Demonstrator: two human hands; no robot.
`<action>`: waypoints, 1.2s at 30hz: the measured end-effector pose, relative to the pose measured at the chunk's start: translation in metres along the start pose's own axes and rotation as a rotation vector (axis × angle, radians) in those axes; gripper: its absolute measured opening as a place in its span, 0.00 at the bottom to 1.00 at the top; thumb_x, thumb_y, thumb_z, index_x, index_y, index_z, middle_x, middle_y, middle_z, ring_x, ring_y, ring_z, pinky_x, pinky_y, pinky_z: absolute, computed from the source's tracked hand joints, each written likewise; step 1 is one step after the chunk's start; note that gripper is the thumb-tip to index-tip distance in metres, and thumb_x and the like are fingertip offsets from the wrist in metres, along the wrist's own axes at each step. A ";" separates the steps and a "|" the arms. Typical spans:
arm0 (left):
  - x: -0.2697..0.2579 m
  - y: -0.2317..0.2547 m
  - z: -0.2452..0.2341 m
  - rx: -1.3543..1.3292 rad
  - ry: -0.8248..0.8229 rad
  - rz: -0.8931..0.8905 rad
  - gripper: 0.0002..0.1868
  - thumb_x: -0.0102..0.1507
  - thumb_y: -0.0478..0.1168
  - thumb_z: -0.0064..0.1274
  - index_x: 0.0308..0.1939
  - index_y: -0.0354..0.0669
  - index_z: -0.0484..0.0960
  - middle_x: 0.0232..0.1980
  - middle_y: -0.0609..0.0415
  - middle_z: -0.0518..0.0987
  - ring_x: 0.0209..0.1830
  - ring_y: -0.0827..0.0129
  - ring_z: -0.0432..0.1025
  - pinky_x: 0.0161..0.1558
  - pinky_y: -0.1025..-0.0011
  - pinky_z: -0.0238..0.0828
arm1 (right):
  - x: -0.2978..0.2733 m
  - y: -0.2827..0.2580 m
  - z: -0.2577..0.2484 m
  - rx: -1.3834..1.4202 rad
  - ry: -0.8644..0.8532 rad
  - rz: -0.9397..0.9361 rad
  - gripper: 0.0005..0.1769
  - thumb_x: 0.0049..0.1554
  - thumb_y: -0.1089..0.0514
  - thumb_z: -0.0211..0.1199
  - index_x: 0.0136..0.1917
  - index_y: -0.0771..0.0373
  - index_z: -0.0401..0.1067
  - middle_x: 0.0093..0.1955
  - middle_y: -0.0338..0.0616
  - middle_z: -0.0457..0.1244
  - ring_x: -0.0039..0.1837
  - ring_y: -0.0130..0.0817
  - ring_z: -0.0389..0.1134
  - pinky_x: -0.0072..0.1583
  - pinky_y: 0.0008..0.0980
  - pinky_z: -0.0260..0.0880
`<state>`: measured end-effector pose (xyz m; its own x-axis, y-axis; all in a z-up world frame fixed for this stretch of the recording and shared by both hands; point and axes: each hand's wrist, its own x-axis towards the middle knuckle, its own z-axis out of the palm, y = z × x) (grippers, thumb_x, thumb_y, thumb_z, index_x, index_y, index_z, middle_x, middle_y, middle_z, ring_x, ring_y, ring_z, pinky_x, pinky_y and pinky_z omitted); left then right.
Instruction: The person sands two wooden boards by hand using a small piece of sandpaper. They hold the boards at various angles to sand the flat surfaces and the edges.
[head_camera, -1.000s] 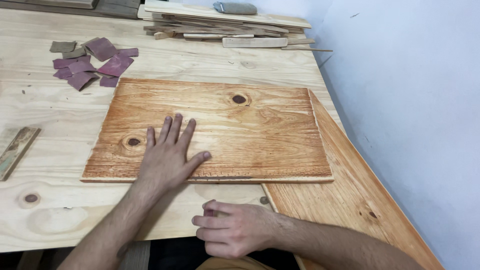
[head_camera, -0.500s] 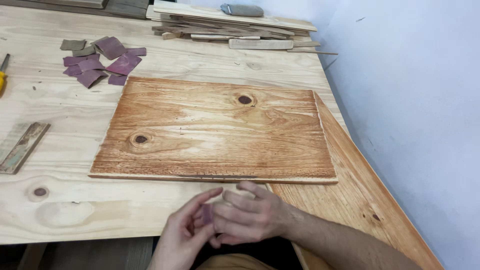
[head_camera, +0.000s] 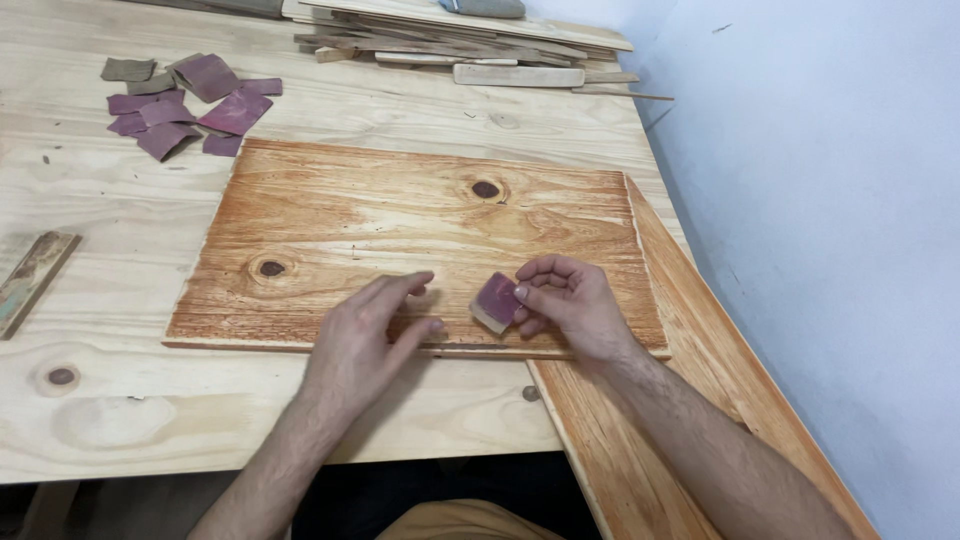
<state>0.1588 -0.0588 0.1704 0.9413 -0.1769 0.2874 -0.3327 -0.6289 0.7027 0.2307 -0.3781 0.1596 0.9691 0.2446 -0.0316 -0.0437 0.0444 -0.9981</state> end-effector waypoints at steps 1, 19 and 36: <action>-0.001 -0.013 -0.003 0.258 0.017 0.090 0.27 0.78 0.49 0.72 0.82 0.52 0.93 0.71 0.47 0.92 0.72 0.49 0.89 0.69 0.53 0.92 | 0.007 0.004 -0.008 0.013 0.016 0.019 0.19 0.68 0.70 0.81 0.69 0.80 0.81 0.53 0.54 0.78 0.46 0.41 0.88 0.47 0.42 0.98; -0.004 -0.005 0.016 0.418 -0.273 0.094 0.39 0.81 0.70 0.57 0.93 0.62 0.80 0.93 0.46 0.76 1.00 0.37 0.62 0.91 0.10 0.47 | -0.019 0.014 -0.026 -1.119 -0.389 -1.036 0.10 0.80 0.60 0.69 0.65 0.59 0.90 0.62 0.45 0.80 0.72 0.50 0.85 0.68 0.49 0.92; 0.088 -0.003 0.086 0.105 -0.296 -0.069 0.20 0.72 0.51 0.79 0.64 0.57 0.89 0.52 0.55 0.90 0.63 0.47 0.91 0.64 0.45 0.91 | -0.012 0.016 -0.017 -0.959 -0.093 -0.940 0.03 0.69 0.58 0.83 0.56 0.50 0.92 0.61 0.32 0.81 0.64 0.39 0.85 0.63 0.40 0.90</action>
<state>0.2471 -0.1374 0.1378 0.9421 -0.3341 0.0285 -0.2743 -0.7190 0.6386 0.2224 -0.3969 0.1431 0.5165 0.5618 0.6462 0.8462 -0.4505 -0.2847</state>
